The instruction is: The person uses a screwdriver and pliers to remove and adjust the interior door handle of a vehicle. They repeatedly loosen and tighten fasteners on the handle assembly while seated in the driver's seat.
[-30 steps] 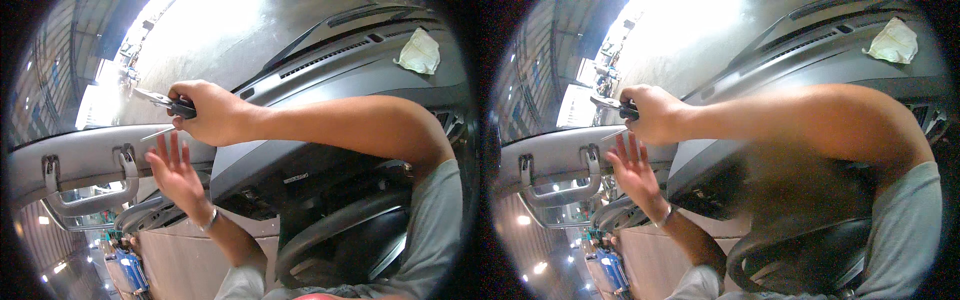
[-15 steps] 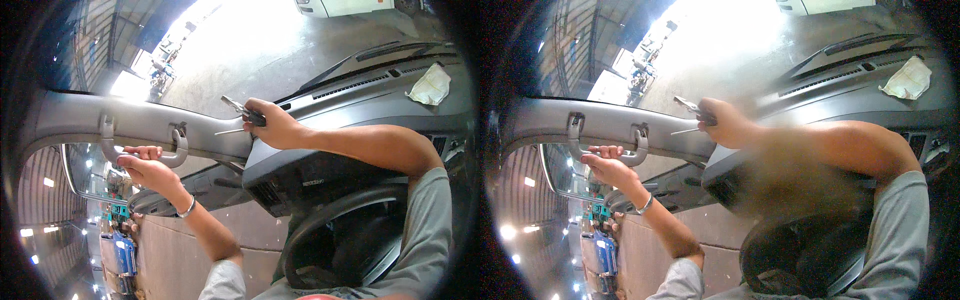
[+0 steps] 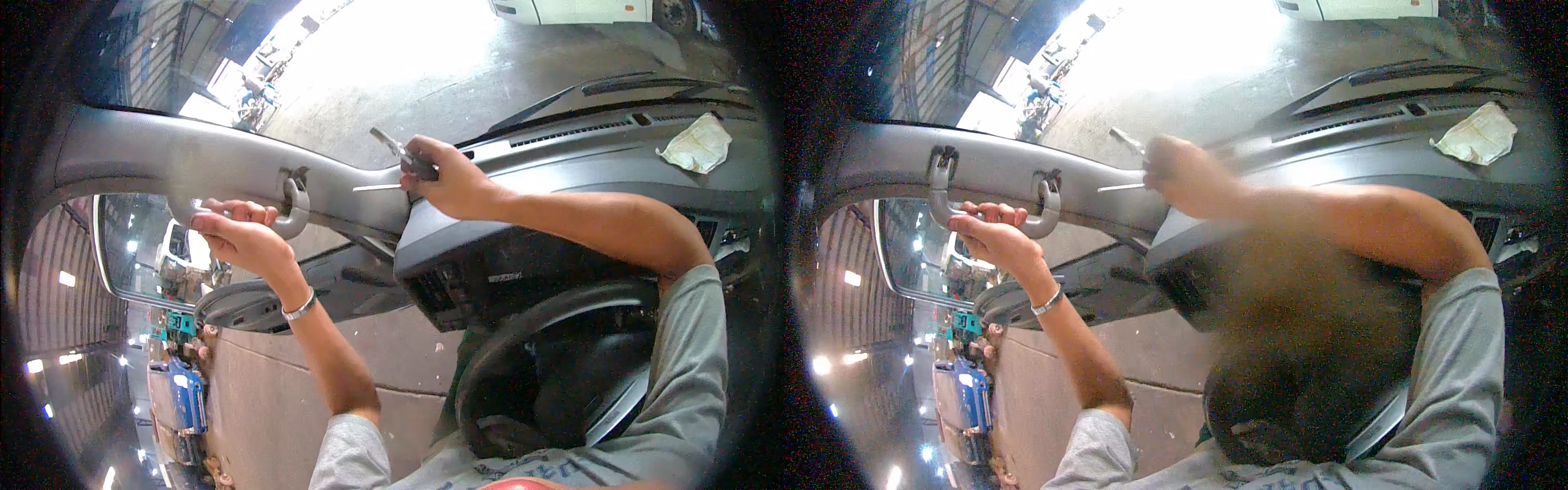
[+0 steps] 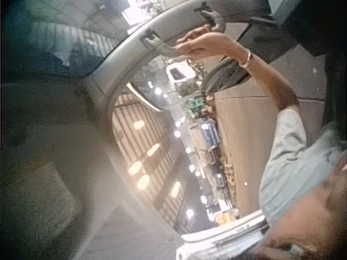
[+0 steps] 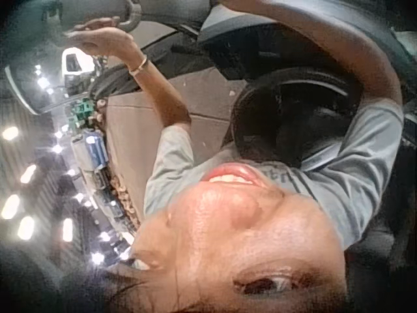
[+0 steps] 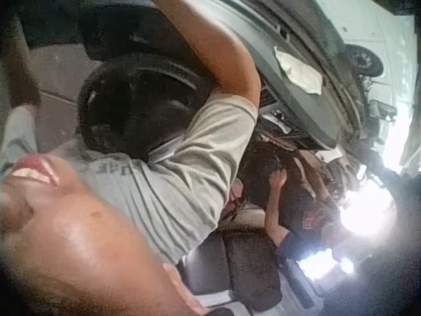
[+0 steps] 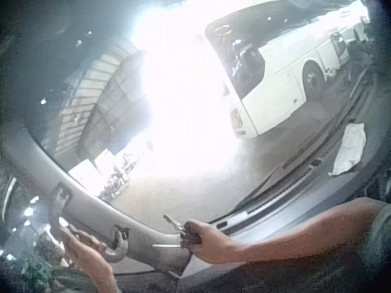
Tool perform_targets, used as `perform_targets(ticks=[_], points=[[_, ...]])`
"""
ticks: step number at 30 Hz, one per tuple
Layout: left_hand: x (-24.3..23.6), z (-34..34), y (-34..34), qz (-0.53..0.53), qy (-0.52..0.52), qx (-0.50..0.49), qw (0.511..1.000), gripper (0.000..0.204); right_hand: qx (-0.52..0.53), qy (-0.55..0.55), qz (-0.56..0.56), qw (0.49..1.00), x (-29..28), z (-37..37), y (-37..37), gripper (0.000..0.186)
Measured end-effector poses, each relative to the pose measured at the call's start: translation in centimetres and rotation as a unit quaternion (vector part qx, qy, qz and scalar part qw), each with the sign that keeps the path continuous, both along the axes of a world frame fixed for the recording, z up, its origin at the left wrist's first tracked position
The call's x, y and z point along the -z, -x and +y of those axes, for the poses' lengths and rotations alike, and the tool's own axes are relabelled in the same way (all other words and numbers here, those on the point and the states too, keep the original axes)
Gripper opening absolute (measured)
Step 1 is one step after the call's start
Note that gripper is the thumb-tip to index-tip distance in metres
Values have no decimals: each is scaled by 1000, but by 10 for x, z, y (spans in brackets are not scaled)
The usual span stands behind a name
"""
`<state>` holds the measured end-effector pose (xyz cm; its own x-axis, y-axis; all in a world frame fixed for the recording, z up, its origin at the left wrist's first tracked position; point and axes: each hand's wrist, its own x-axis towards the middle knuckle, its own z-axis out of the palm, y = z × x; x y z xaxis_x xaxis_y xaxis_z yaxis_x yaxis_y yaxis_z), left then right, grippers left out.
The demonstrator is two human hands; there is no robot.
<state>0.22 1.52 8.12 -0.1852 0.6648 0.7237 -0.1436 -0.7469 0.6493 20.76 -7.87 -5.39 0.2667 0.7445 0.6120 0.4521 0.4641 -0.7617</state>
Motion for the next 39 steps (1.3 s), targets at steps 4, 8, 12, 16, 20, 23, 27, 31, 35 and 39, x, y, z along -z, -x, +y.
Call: perform_targets(ticks=[4,8,12,16,20,23,27,31,35,39], points=[[-5,-11,-3,-18,-18,-50,998,52,2,19,48,999,-7,-4,8,19],[3,-4,-4,6,7,-43,999,55,42,-12,-69,997,-4,-3,-3,19],[-3,-3,7,-9,-24,-38,999,62,42,33,3,999,-10,-4,5,21],[-5,5,-3,19,-46,-49,998,56,37,11,-61,997,-13,1,-11,19],[10,-7,4,47,-97,-62,992,47,56,57,-26,996,-28,-11,-8,22],[73,-44,10,2,-107,-220,970,40,72,37,-43,996,-38,-2,0,22],[120,-69,-67,-157,161,158,961,30,75,-77,-152,982,-82,10,-2,27],[80,-16,-134,-321,326,428,779,30,64,-239,-320,915,-143,60,-16,25],[85,9,-153,-298,198,365,859,45,49,-169,-364,915,-159,78,-17,32],[110,13,-151,-225,137,405,876,80,74,-82,-320,941,-122,69,-18,37]])
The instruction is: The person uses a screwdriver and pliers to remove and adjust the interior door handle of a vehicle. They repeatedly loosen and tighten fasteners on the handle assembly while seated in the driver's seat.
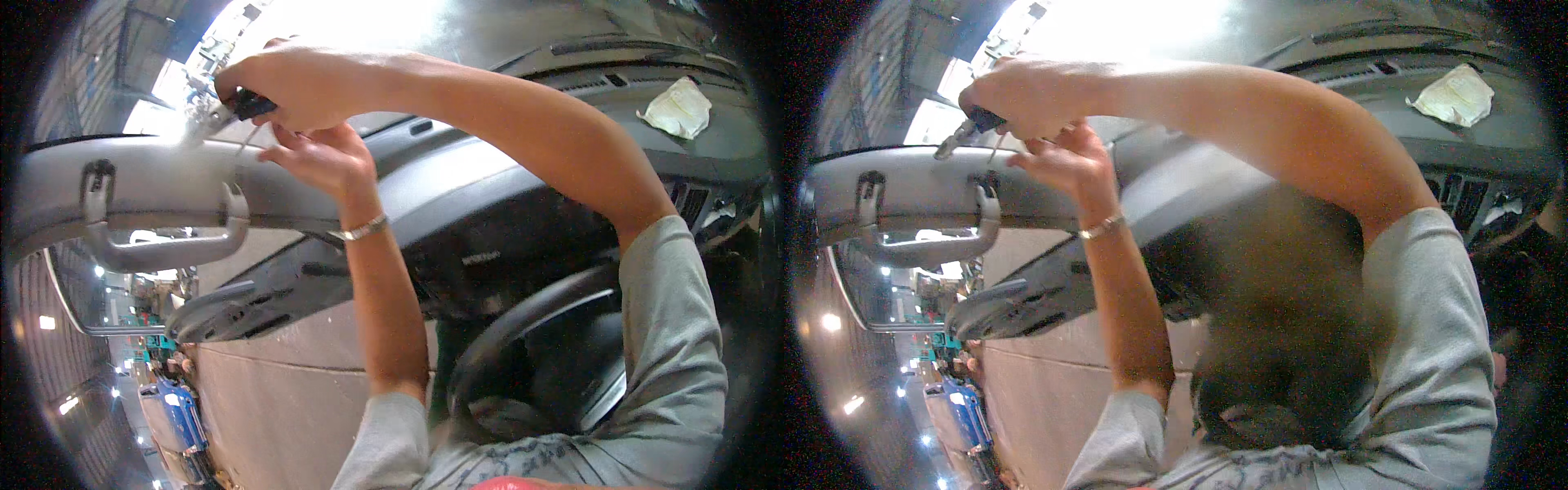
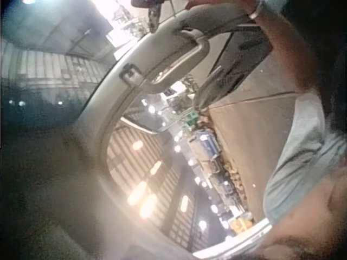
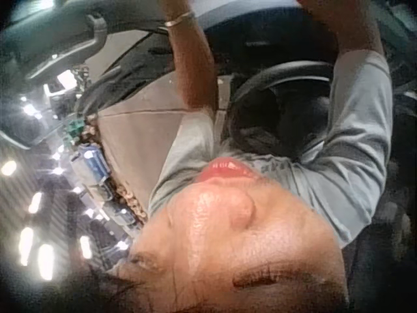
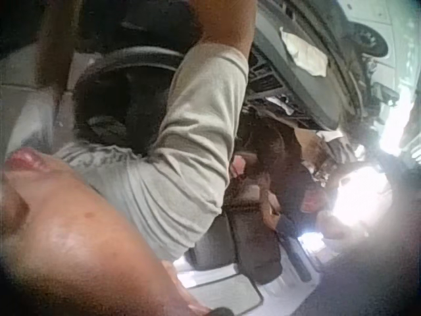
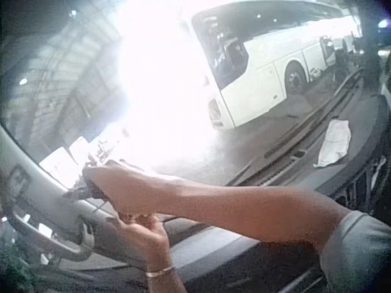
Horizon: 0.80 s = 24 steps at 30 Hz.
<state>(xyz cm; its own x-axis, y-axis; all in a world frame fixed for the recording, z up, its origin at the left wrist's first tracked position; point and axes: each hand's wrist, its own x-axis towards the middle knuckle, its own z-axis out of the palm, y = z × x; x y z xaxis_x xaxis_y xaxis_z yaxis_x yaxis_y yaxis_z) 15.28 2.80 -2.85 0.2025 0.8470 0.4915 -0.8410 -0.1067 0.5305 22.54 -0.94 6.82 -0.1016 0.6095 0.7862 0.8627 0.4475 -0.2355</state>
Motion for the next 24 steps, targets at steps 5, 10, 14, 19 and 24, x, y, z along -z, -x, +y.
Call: perform_targets(ticks=[5,10,14,19,24], points=[[-15,1,39,82,-39,-127,988,76,3,-54,112,992,30,-1,56,29],[-8,-8,30,71,-25,-105,992,57,16,-182,297,937,77,32,96,30],[-6,9,48,73,-51,-127,988,56,10,-153,352,923,84,31,121,23],[-9,6,30,80,-74,-100,989,54,79,-181,336,921,81,28,100,19],[-4,16,49,87,-79,-126,985,53,55,-97,282,953,69,10,102,16]])
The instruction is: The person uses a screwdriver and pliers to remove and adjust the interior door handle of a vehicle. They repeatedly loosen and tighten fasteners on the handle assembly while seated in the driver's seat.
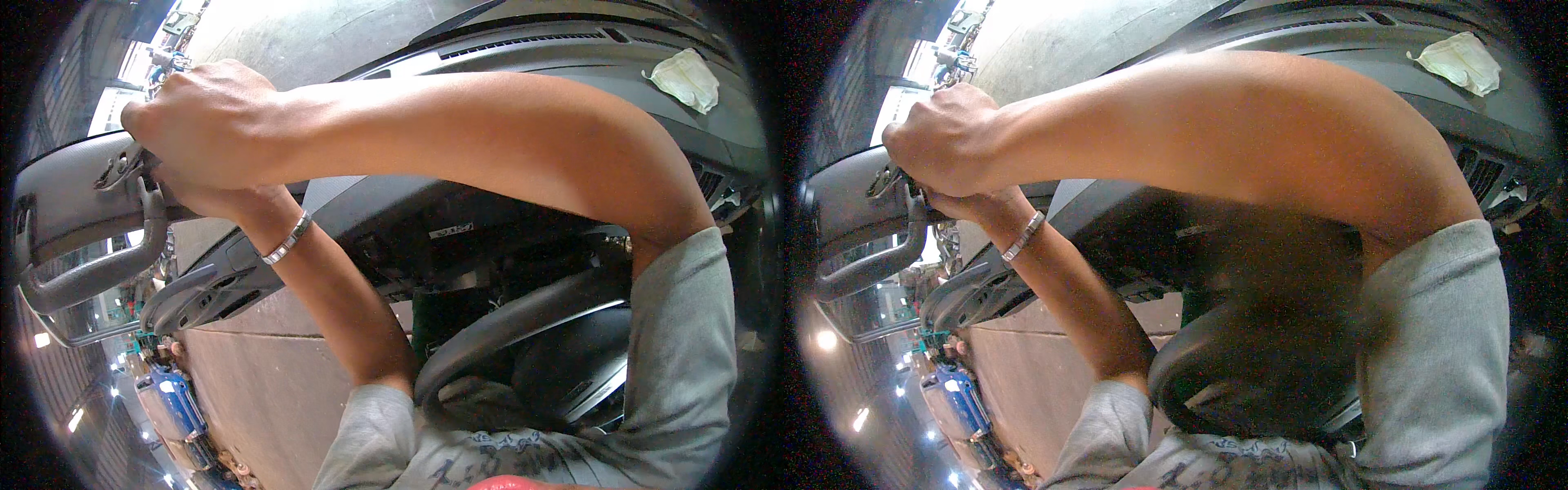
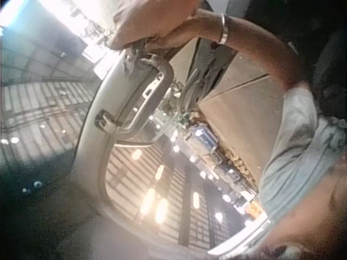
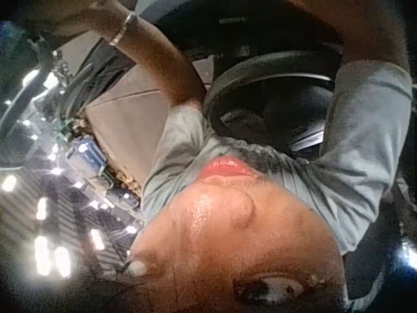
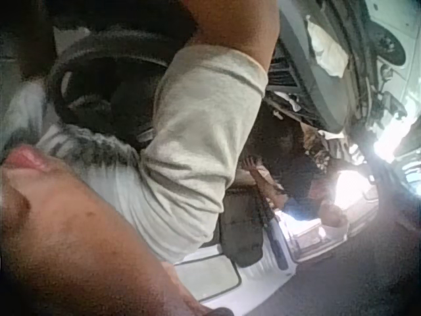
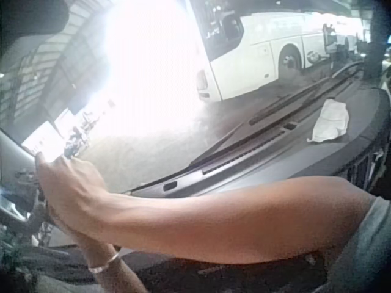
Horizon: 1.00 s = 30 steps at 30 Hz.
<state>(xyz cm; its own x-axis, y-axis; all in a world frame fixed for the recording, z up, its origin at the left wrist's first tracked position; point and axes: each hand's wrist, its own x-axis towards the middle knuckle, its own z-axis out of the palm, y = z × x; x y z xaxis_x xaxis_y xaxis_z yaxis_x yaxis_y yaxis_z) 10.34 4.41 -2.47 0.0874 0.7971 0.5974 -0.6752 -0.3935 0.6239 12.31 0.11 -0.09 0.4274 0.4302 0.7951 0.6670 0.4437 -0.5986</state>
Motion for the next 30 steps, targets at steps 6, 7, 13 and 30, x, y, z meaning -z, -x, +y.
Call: perform_targets(ticks=[6,7,13,30], points=[[1,0,-2,26,-11,0,1000,51,60,-47,48,996,6,6,6,16],[0,1,2,35,-14,-5,999,50,56,-45,48,996,4,6,8,16],[6,3,9,76,-37,-19,996,48,15,14,10,1000,-1,-5,-4,20],[9,9,23,38,-97,-24,994,35,-142,142,20,979,-31,2,-28,49]])
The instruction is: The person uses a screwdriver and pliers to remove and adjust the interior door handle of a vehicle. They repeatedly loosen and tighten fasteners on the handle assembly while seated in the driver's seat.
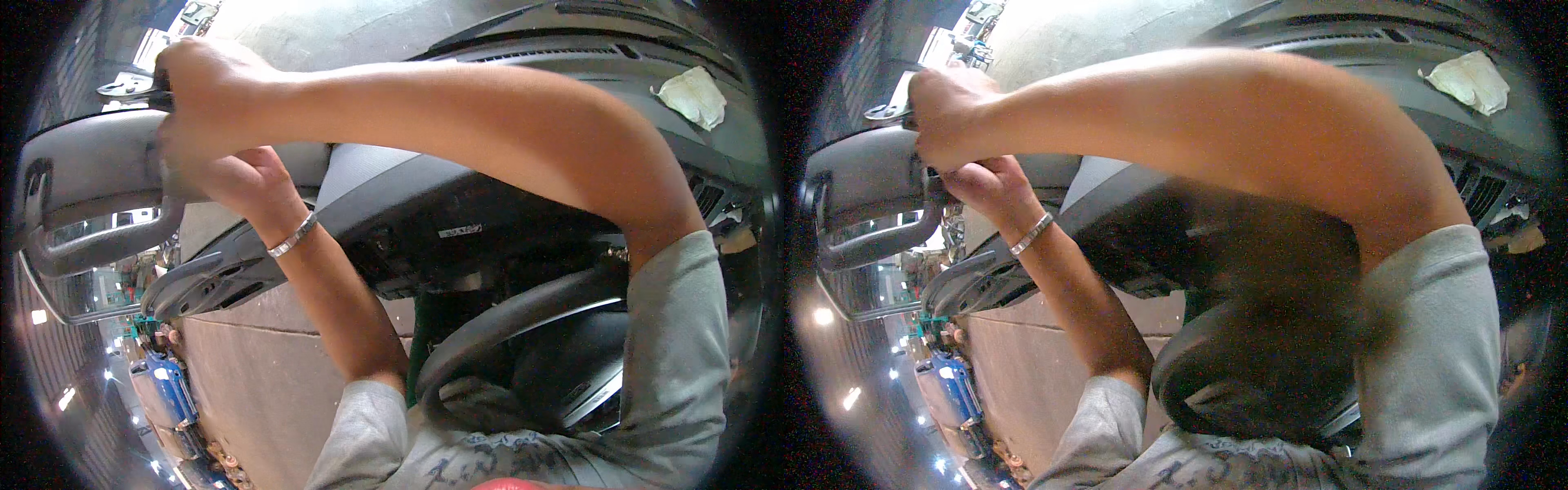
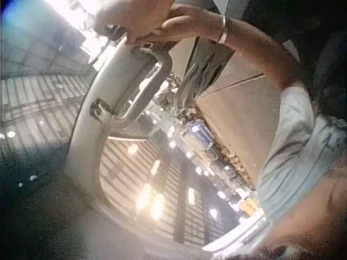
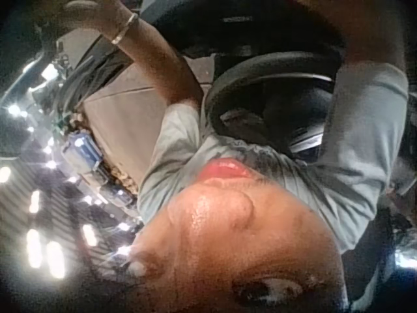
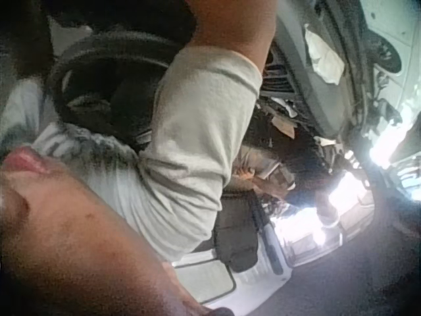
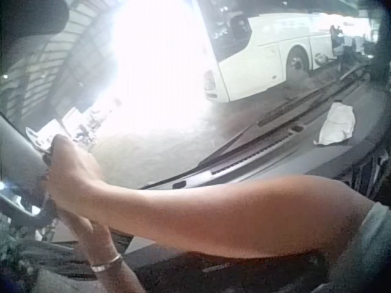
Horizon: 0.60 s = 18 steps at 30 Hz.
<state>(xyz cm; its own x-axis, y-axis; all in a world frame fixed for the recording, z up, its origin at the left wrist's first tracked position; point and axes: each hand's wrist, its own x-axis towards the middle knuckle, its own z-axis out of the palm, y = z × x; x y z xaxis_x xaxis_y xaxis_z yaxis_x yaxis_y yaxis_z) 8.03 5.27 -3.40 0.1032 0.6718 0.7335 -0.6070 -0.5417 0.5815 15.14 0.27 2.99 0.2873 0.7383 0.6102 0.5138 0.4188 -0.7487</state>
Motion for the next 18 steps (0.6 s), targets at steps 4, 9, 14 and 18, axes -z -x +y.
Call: perform_targets(ticks=[4,9,14,18], points=[[-16,-11,-6,-82,93,22,992,16,11,27,-35,999,-3,-8,-25,56],[-16,-8,-3,-171,148,72,971,10,2,74,-110,991,1,-39,-71,46],[-15,-6,-2,-200,126,134,963,18,-24,4,-177,984,-10,-52,-109,26],[-12,-6,1,-201,133,135,961,19,-16,3,-203,979,-10,-52,-113,26]])
